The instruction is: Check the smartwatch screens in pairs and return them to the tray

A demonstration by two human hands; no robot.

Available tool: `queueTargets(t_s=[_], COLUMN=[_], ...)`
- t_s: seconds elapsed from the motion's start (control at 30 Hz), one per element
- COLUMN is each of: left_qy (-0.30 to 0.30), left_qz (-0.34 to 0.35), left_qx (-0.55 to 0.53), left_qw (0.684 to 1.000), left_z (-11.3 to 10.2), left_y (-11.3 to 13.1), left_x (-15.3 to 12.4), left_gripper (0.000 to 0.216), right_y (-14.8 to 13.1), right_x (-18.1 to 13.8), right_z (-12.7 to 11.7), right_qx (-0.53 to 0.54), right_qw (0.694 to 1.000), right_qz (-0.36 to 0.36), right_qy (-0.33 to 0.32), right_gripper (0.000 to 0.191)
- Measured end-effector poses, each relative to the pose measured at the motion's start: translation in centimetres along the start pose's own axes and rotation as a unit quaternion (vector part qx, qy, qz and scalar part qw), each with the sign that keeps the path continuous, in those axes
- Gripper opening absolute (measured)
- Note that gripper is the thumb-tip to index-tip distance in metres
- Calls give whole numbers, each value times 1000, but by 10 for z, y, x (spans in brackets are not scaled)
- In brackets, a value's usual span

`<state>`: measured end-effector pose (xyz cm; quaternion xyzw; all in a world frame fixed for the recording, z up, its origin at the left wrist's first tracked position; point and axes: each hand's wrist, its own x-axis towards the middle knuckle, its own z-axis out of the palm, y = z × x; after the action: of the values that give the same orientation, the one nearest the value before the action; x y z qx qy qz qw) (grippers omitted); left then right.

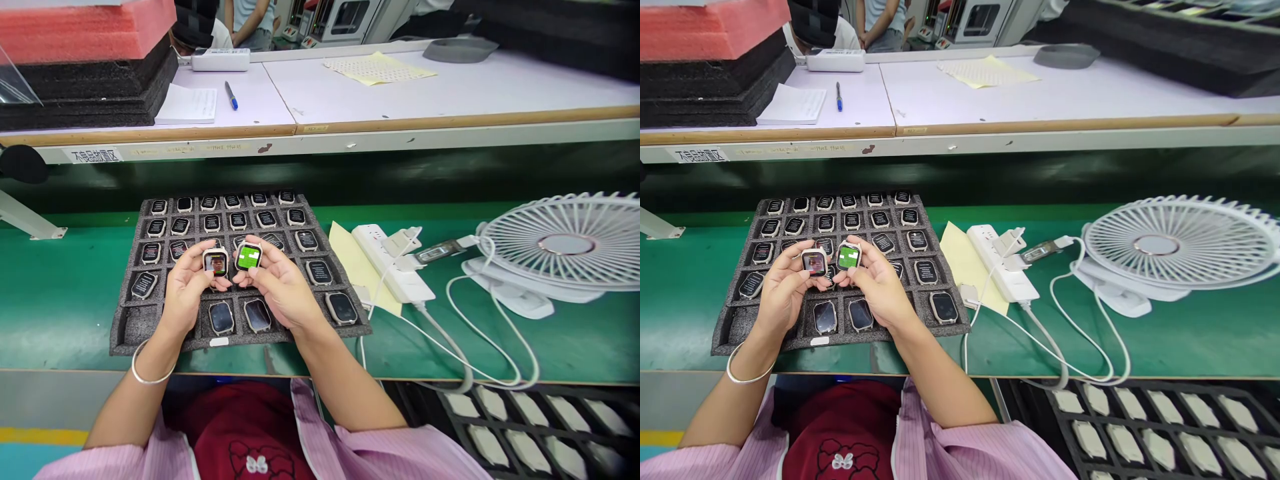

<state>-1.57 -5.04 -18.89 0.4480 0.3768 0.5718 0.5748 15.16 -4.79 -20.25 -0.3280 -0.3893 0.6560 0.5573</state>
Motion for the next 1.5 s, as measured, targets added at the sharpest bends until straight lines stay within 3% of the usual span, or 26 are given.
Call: queueTargets(t_s=[0.13,0.5,0.77,1.07,1.5], left_qy=[-2,-1,2,4,6], left_qz=[3,-2,-3,2,-2], left_qx=[-2,6,-5,-9,-3], left_qw=[1000,1000,1000,1000,1000], left_z=[0,-1,0,-1,-1], left_y=[-1,0,0,-1,-1], left_x=[0,0,0,1,1], left_gripper=[41,41,41,41,41], right_y=[-2,-3,-3,-4,-3], right_x=[1,0,1,0,0], right_z=[0,3,0,1,1], right_qx=[7,-31,-17,-14,-5], right_qw=[1000,999,999,1000,1000], right_qz=[20,-14,17,10,10], right_qy=[4,25,22,8,6], right_gripper=[34,36,30,46,41])
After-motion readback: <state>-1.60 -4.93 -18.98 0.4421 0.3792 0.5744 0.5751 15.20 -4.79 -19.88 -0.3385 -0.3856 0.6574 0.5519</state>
